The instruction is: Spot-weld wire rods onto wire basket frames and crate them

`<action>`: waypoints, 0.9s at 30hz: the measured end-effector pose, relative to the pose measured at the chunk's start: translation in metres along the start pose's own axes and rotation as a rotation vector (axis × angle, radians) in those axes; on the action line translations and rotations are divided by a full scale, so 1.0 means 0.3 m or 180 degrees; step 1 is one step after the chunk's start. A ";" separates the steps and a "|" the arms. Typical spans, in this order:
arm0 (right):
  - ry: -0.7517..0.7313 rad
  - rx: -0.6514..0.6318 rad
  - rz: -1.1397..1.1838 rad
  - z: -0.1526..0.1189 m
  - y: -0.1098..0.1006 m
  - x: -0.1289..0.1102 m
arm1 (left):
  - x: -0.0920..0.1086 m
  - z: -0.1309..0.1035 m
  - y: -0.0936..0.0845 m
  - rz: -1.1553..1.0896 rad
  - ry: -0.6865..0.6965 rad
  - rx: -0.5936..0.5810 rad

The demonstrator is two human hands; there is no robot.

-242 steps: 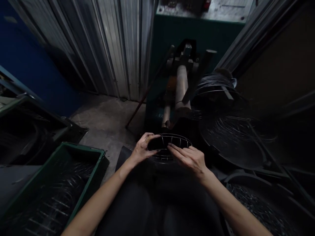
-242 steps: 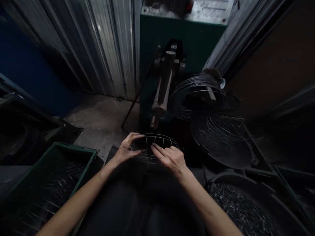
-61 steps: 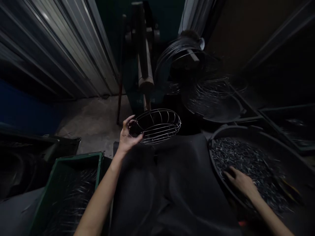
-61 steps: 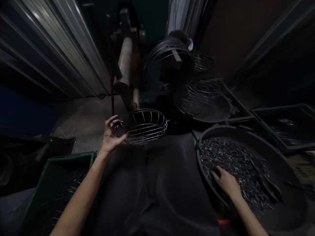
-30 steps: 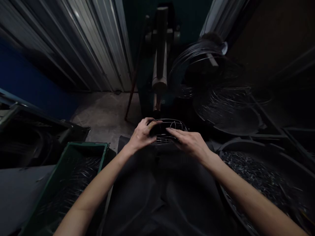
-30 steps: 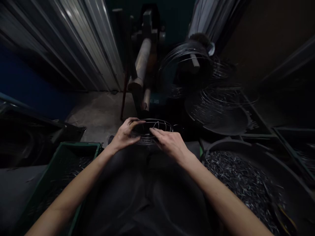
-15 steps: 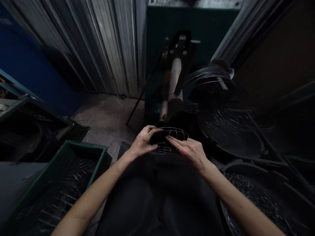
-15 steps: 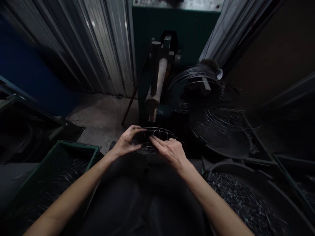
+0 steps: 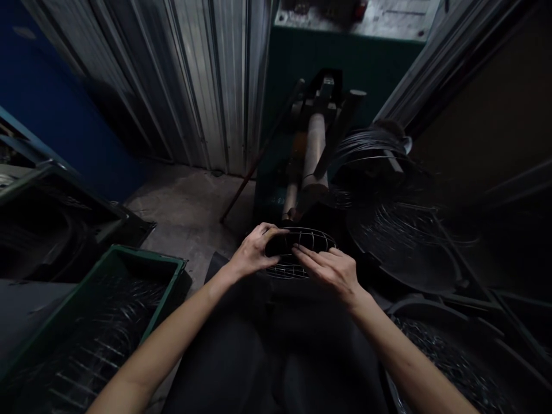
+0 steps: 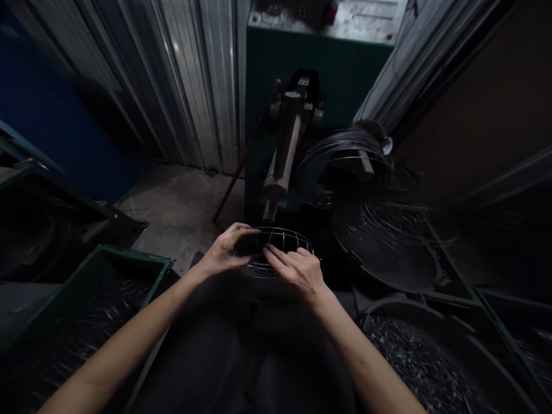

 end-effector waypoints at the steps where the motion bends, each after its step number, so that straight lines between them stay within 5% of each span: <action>1: 0.0023 0.0017 0.0002 0.000 0.004 0.007 | -0.003 0.004 0.000 0.0028 0.0019 0.0013; 27: 0.0060 0.0399 -0.0229 0.015 0.085 0.053 | -0.083 0.084 0.001 0.0328 0.0386 0.0048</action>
Point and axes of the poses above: each hand's wrist, its own z-axis towards the middle knuckle, its own y-axis out of the palm, x = y × z, the point moved 9 cm from there along z, towards the middle knuckle, and after that the axes turned 7 degrees about z, right-handed, at the moved point
